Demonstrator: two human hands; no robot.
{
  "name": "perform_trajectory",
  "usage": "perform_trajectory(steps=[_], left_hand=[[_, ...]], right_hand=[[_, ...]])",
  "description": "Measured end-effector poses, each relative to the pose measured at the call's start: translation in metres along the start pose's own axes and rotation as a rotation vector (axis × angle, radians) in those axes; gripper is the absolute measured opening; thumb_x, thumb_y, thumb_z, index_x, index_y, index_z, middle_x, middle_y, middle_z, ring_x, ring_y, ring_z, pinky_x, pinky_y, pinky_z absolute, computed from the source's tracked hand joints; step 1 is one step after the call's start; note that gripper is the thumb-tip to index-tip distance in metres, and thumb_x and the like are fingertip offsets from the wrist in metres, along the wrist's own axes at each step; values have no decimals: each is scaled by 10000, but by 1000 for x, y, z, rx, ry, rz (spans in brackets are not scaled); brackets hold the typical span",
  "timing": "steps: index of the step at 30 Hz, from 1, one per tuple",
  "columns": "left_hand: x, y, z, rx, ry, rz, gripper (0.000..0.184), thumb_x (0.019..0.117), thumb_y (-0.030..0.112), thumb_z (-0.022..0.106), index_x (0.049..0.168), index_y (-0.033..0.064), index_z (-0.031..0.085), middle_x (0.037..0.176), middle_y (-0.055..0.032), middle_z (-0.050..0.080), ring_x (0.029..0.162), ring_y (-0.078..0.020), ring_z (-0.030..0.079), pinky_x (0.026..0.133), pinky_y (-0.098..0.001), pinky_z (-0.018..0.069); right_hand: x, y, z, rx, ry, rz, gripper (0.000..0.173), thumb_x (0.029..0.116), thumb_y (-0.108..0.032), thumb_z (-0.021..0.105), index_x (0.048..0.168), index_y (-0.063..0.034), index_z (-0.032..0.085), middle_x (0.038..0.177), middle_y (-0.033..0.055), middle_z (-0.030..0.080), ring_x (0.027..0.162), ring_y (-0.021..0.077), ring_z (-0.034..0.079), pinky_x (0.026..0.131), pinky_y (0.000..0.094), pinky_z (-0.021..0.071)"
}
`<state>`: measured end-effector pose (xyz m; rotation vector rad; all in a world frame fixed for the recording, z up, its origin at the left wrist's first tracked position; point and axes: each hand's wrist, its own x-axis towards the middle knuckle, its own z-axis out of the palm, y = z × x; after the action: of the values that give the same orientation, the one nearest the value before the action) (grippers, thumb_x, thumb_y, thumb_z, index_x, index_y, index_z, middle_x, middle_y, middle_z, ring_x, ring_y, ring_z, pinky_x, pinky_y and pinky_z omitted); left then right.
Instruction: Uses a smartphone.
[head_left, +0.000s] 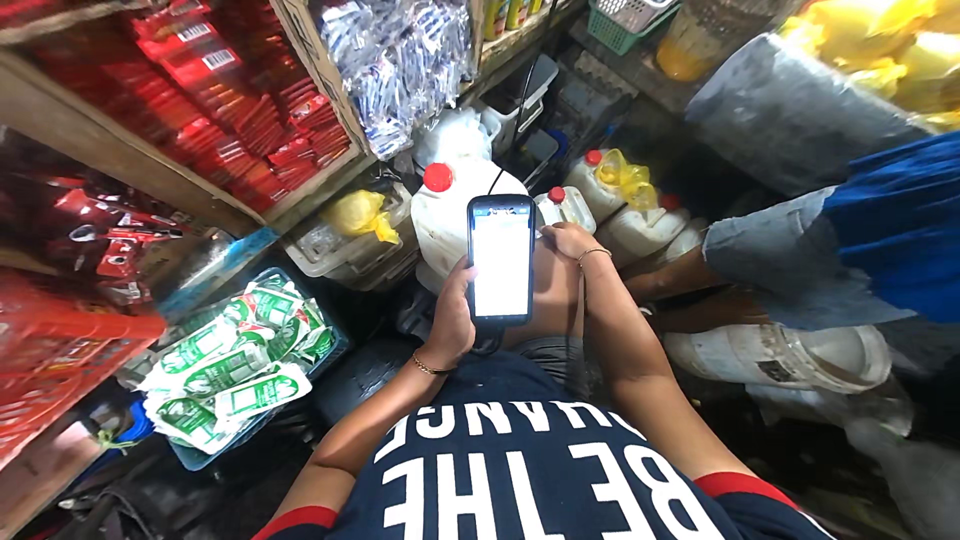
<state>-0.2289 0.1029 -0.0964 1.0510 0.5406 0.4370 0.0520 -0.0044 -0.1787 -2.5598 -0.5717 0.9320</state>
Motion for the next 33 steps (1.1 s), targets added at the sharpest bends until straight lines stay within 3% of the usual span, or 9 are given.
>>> perform_trajectory(steps=[10,19,33], left_hand=[[17,9,-9,38,56,83,405,1085,250,308,1361,130,578,1226,-26,661,1118,-108,630,970,-332,525],[25,10,-17,32,93,77,441,1086,268,296,1430,137,539,1322,-43,625,1172,-134,610,993,-367,513],[24,6,-15,45,74,92,422,1090,251,283,1362,137,586,1251,-28,653,1135,-121,621,979,-350,517]], right_hand=[[2,2,1,26,5,27,625,1061,-540,361,1352,-61,638,1403,243,578,1366,416,490,1119,668,332],[-6,-4,-2,55,11,53,634,1048,-561,388,1335,-60,650,1391,238,588,1358,413,496,1109,671,339],[3,2,0,74,-3,43,639,1047,-563,385,1350,-61,640,1410,229,578,1371,403,489,1121,662,333]])
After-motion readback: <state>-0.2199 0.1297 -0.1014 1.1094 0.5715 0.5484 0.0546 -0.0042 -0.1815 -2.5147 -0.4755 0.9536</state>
